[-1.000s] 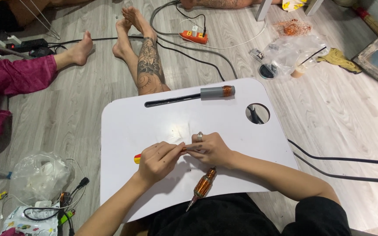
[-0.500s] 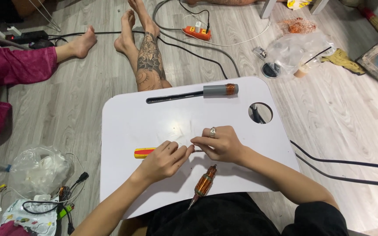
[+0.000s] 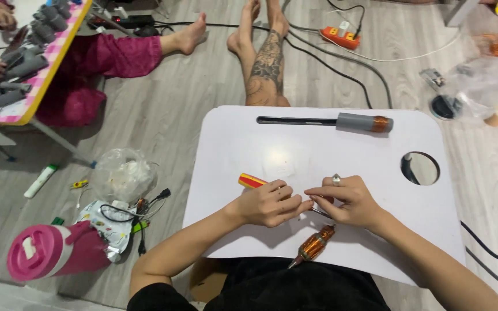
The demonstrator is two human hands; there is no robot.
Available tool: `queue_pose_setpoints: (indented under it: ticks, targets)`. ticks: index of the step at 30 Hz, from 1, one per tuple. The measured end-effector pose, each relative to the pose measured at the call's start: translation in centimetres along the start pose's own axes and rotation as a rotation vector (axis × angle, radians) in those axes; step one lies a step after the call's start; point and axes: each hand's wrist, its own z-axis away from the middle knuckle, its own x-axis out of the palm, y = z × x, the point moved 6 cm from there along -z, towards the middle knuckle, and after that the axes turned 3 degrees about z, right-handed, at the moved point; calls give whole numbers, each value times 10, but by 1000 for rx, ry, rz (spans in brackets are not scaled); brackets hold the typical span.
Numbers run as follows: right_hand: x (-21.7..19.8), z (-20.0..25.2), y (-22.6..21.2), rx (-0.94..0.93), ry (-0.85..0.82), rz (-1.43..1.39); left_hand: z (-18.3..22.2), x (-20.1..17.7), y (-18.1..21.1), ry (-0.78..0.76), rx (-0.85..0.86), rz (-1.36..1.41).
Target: A person uses a screwdriver to carefully adjust and inspect the copper windings on a motor armature while sitting on the floor.
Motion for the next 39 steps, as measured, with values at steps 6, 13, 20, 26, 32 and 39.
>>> queue_pose_setpoints:
  ticks: [6, 13, 20, 26, 32, 39]
  targets:
    - [6, 4, 5, 63, -44, -20, 6, 2, 1, 48, -2, -28]
    - [7, 4, 5, 63, -37, -36, -14, -17, 1, 99, 17, -51]
    - [8, 5, 3, 22, -40, -69, -16, -20, 2, 108, 38, -47]
    - [10, 7, 2, 41, -29, -83, -13, -23, 3, 122, 57, -20]
    - [18, 12, 11, 97, -41, -169, -9, -23, 0, 157, 5, -37]
    - [18, 5, -9, 47, -45, 69, -1, -18, -15, 70, -285, -171]
